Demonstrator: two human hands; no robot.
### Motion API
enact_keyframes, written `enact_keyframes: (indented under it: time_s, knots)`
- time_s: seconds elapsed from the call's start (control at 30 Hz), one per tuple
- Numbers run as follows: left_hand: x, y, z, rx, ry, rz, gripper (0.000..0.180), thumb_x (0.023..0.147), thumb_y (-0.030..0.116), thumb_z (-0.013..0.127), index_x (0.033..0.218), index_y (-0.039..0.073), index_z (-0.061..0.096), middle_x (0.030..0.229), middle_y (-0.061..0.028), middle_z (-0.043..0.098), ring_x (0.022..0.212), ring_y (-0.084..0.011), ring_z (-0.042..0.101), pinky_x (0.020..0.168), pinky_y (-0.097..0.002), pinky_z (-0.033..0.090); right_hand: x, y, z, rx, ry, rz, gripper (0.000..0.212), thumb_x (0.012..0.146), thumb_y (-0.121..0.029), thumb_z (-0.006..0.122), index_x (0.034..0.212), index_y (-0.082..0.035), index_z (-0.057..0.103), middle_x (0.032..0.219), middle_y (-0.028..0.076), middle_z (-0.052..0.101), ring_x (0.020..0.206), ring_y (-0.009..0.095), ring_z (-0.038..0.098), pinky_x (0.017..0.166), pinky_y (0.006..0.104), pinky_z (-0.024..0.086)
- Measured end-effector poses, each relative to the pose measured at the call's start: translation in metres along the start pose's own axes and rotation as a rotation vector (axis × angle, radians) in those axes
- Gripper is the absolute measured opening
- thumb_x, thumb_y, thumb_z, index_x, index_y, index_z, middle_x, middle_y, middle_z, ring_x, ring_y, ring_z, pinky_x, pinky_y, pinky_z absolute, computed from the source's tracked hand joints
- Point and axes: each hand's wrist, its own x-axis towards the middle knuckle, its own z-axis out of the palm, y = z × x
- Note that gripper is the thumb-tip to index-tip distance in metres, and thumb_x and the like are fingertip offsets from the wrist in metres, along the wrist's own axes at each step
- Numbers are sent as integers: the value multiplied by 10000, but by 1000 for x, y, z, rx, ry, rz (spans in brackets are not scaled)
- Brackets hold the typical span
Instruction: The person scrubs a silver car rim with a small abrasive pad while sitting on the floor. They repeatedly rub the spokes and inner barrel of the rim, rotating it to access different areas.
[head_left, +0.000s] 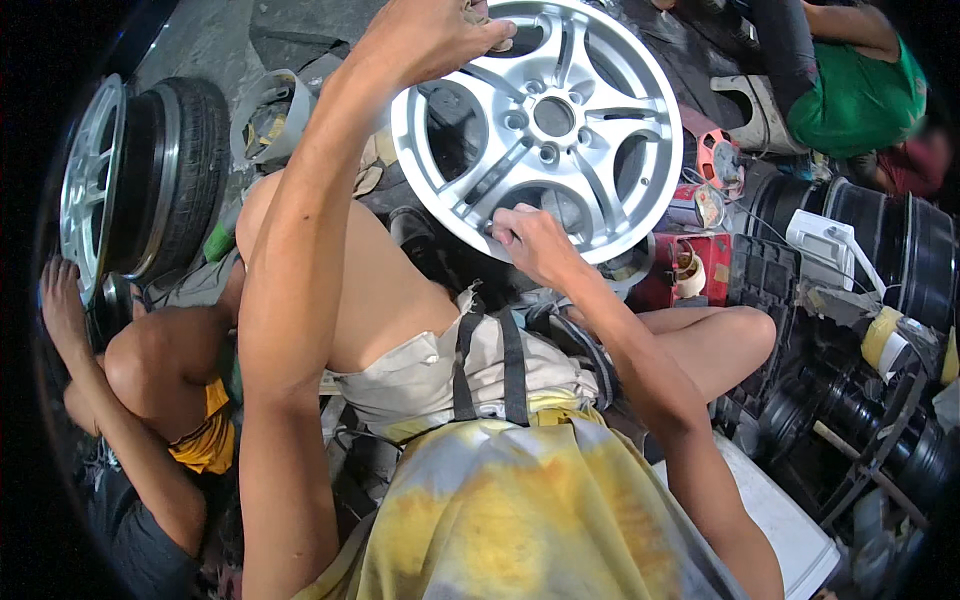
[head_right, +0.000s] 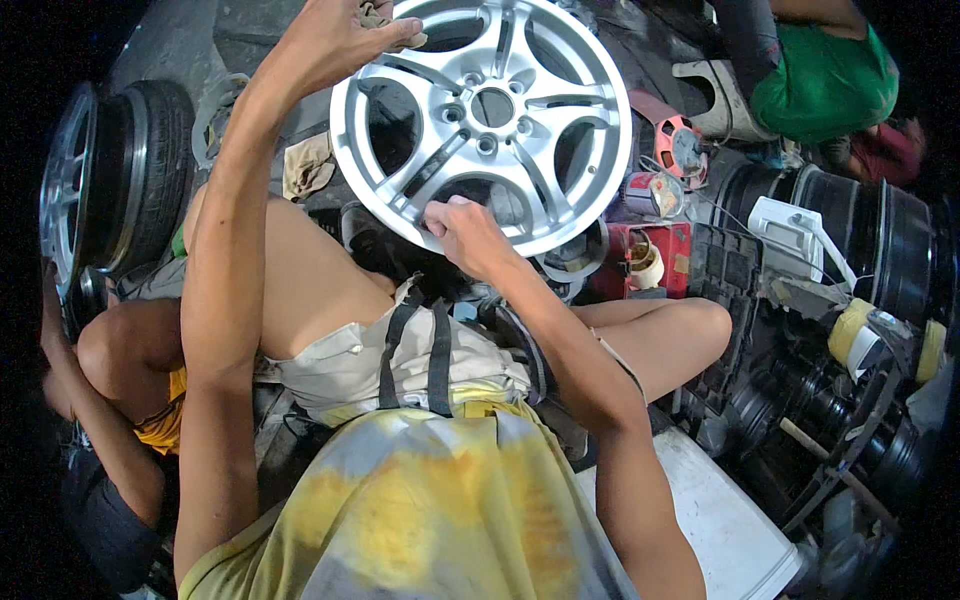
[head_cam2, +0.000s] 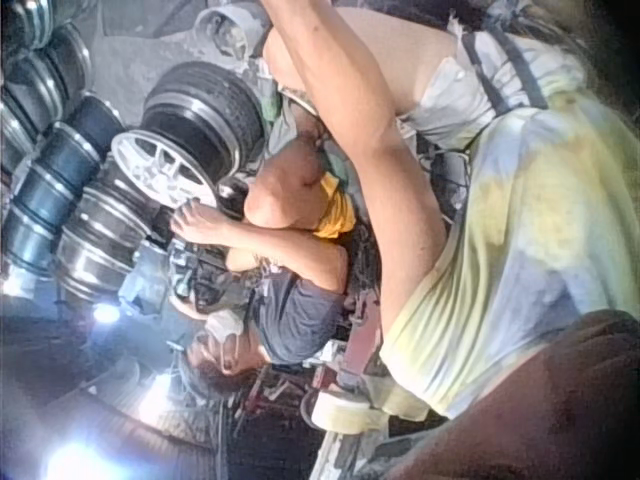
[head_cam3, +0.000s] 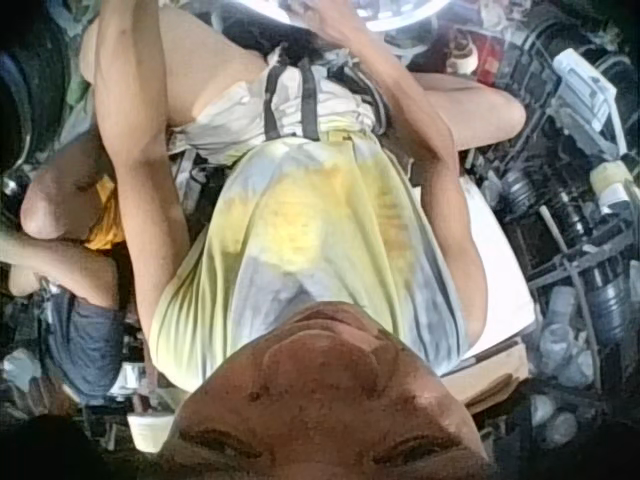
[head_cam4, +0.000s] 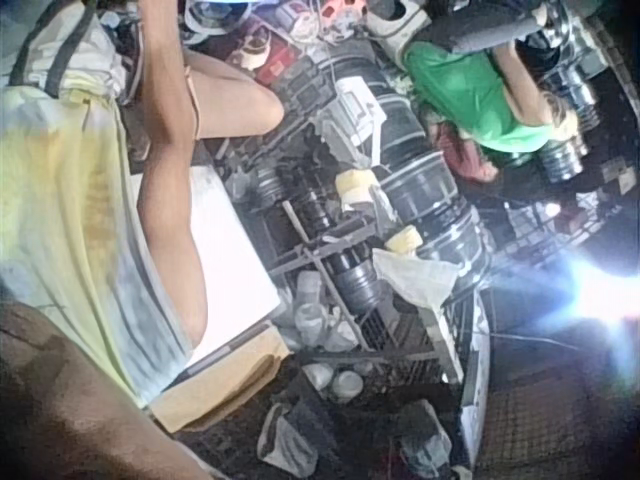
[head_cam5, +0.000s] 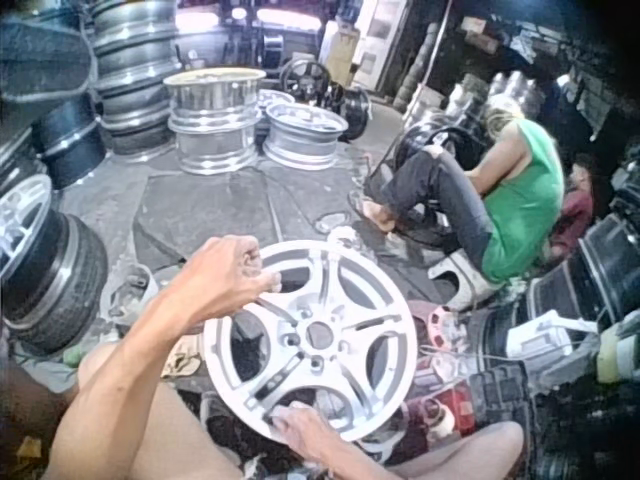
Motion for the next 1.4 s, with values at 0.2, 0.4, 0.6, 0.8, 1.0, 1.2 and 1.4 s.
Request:
enact_keyframes:
  time_s: [0.2, 0.4, 0.6, 0.8, 1.0, 1.2, 1.4]
  knots:
    - [-1, 3, 2, 3, 9, 29, 428, 820, 350, 745, 917, -63, 697, 856, -270, 710, 843, -414, 714, 767, -469, 550, 4, 3, 9, -89, 125, 30, 79, 808, 29, 542, 855, -30, 564, 792, 243, 611, 819, 481, 621, 724, 544, 474]
    - [-3, 9, 1, 20, 14, 80, 435, 814, 354, 736, 907, -69, 689, 838, -279, 702, 841, -429, 708, 775, -482, 545, -10, 1, -6, 45, 62, 60, 68, 825, 14, 594, 868, -28, 564, 717, 244, 631, 756, 482, 634, 688, 572, 479]
    - [-10, -9, 2, 96, -74, 45, 388, 852, 352, 710, 886, -33, 677, 812, -240, 709, 778, -370, 701, 730, -462, 537, -52, 38, -55, -368, -148, 150, 88, 963, -132, 597, 1001, -53, 590, 821, 244, 665, 814, 494, 632, 728, 565, 494]
    - [-9, -26, 25, 200, -166, 177, 389, 915, 405, 733, 848, 33, 641, 780, -161, 731, 681, -246, 679, 660, -370, 533, -9, 10, -10, -108, -3, -20, 30, 894, -53, 555, 876, -40, 534, 822, 208, 695, 812, 447, 678, 714, 531, 521]
    - [-11, -39, 28, 188, -110, 179, 407, 906, 431, 737, 855, 34, 659, 767, -151, 726, 651, -245, 663, 630, -369, 522, -38, 52, -43, -217, -67, 20, 19, 883, -65, 559, 891, -51, 549, 750, 225, 626, 764, 486, 623, 663, 539, 469]
    - [-6, -28, 37, 193, -44, 268, 413, 913, 432, 733, 833, 34, 662, 742, -143, 716, 626, -236, 649, 597, -356, 506, -5, 2, 1, -67, 77, 9, 73, 835, -19, 580, 882, -73, 595, 748, 213, 649, 835, 455, 666, 695, 547, 501]
    - [-9, -38, 26, 174, -81, 232, 441, 910, 451, 729, 858, 19, 665, 769, -169, 708, 643, -248, 646, 607, -370, 501, -49, 34, -47, -590, -57, 124, 117, 861, -44, 592, 922, -67, 689, 724, 155, 706, 738, 354, 732, 701, 459, 581]
